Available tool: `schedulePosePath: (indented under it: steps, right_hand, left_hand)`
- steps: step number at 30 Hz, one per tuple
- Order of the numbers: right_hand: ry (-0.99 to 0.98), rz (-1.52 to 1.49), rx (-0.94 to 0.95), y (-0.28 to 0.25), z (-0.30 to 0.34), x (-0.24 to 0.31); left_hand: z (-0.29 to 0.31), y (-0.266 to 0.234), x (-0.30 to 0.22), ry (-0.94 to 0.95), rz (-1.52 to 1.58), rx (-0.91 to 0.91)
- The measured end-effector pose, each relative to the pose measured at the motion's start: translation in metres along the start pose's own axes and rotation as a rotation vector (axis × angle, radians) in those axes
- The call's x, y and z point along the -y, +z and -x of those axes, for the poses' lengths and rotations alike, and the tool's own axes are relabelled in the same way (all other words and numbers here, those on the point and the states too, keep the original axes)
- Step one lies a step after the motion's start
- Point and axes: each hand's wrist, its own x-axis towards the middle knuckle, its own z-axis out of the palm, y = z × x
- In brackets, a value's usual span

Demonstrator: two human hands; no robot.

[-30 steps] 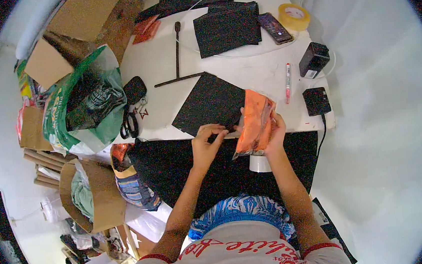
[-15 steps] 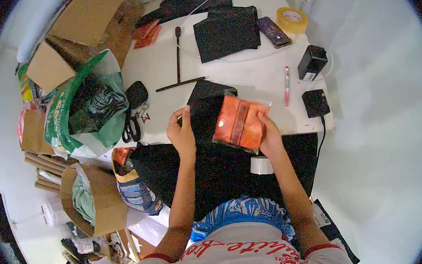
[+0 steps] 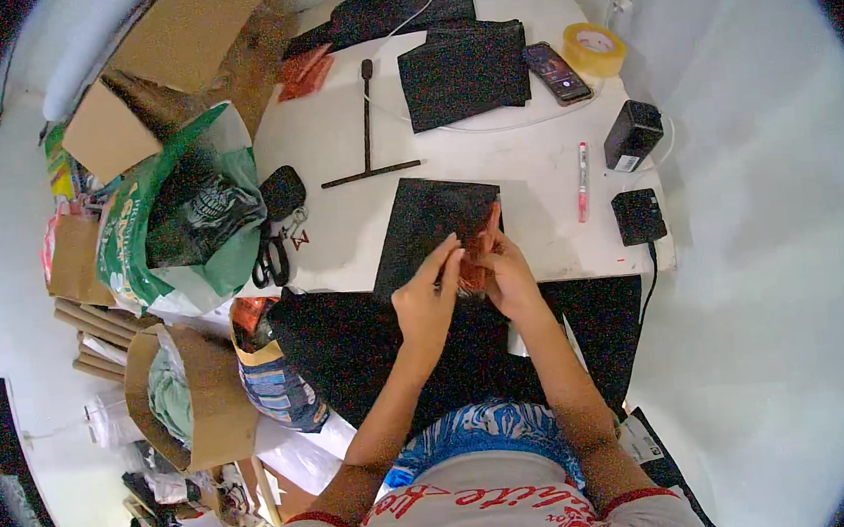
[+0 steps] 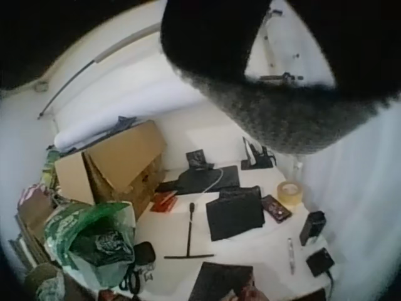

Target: Fold black fabric sheets and secure them with tape on a workbench.

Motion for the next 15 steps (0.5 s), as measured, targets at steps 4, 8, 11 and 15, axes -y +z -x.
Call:
schedulePosePath:
  steps: [4, 8, 11, 15]
  right_hand:
    - [0.031, -0.043, -0.091, 0.007, -0.005, -0.010]
    - [0.319, -0.253, -0.464, 0.021, -0.009, -0.009]
    - [-0.064, 0.283, -0.183, 0.015, -0.012, -0.003]
    - [-0.551, 0.991, 0.214, -0.021, 0.004, -0.004]
  left_hand:
    - [0.006, 0.004, -0.011, 0.074, -0.049, 0.043]
    - [0.030, 0.003, -0.017, 0.062, 0.065, 0.226]
    - [0.024, -0.018, -0.044, 0.189, 0.273, 0.380]
    - [-0.007, -0.066, -0.037, -0.090, 0.240, -0.101]
